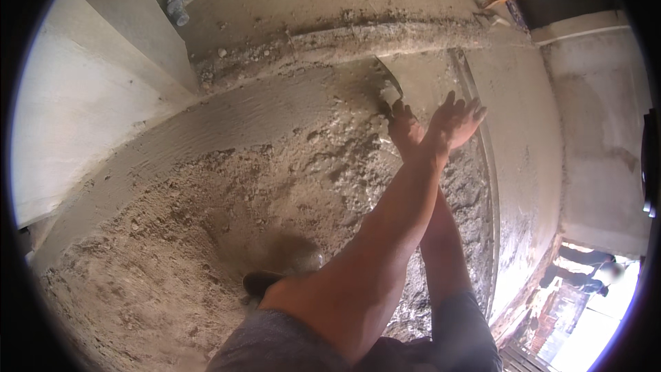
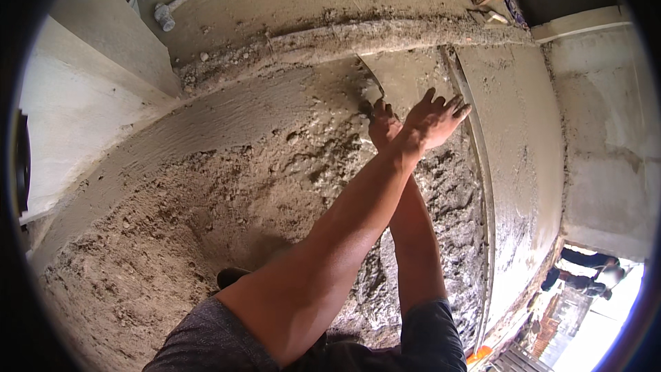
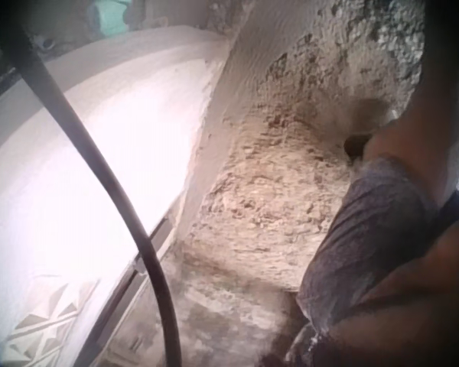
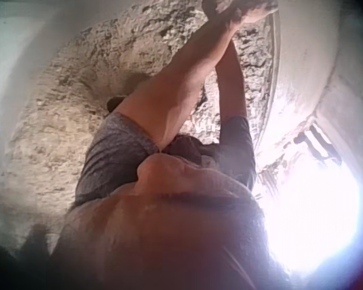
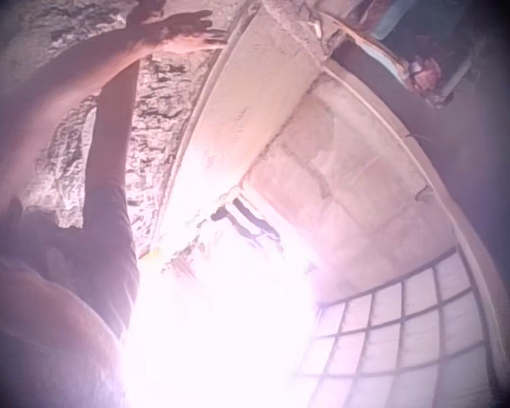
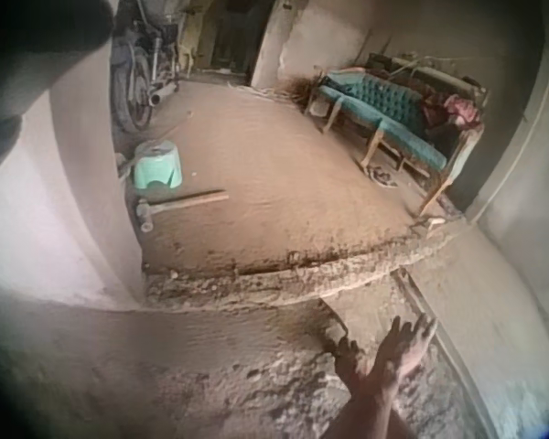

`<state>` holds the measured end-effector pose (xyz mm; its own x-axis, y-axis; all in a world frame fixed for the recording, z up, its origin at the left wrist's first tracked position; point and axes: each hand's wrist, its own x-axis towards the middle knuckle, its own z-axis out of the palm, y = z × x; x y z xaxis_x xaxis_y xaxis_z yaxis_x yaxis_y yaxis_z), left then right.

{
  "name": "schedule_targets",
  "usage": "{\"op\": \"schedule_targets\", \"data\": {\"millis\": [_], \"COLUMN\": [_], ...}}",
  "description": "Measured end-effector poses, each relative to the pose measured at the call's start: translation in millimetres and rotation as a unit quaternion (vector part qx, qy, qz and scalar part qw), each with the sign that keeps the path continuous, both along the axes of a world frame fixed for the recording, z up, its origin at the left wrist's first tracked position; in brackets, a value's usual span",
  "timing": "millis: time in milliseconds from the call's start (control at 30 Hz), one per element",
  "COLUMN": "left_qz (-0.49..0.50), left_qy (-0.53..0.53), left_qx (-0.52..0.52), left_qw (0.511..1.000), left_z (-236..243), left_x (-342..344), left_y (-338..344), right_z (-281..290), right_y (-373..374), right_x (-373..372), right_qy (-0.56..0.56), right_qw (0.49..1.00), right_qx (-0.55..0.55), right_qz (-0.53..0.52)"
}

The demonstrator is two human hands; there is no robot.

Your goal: The person uses a long straightedge to screed and level wet concrete on a floor. They repeatedly pull the straightedge across the surface to remove high spots and fill low areas, progressively smoothing the slab.

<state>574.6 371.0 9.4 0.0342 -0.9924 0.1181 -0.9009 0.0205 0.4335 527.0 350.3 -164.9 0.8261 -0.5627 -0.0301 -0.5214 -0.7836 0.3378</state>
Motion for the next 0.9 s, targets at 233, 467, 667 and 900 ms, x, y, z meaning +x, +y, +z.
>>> {"op": "schedule_targets", "data": {"millis": [233, 467, 667, 900], "left_qz": [0.014, 0.004, 0.02, 0.021], "left_qy": [-0.005, 0.024, -0.028, -0.006], "left_qx": [-0.03, -0.045, -0.05, -0.065], "left_qw": [0.999, 0.999, 0.998, 0.998], "left_z": [12, 39, 32, 21], "left_x": [-7, -18, -12, -19], "left_y": [-7, -5, -7, -13], "right_z": [157, 161, 194, 188], "right_y": [12, -26, -2, -9], "right_x": [22, 0, 27, 14], "right_qy": [-0.166, -0.282, -0.173, -0.112], "right_qw": [0.943, 0.894, 0.918, 0.919], "right_qx": [-0.134, -0.204, -0.169, -0.187], "right_qz": [-0.256, -0.282, -0.314, -0.329]}}
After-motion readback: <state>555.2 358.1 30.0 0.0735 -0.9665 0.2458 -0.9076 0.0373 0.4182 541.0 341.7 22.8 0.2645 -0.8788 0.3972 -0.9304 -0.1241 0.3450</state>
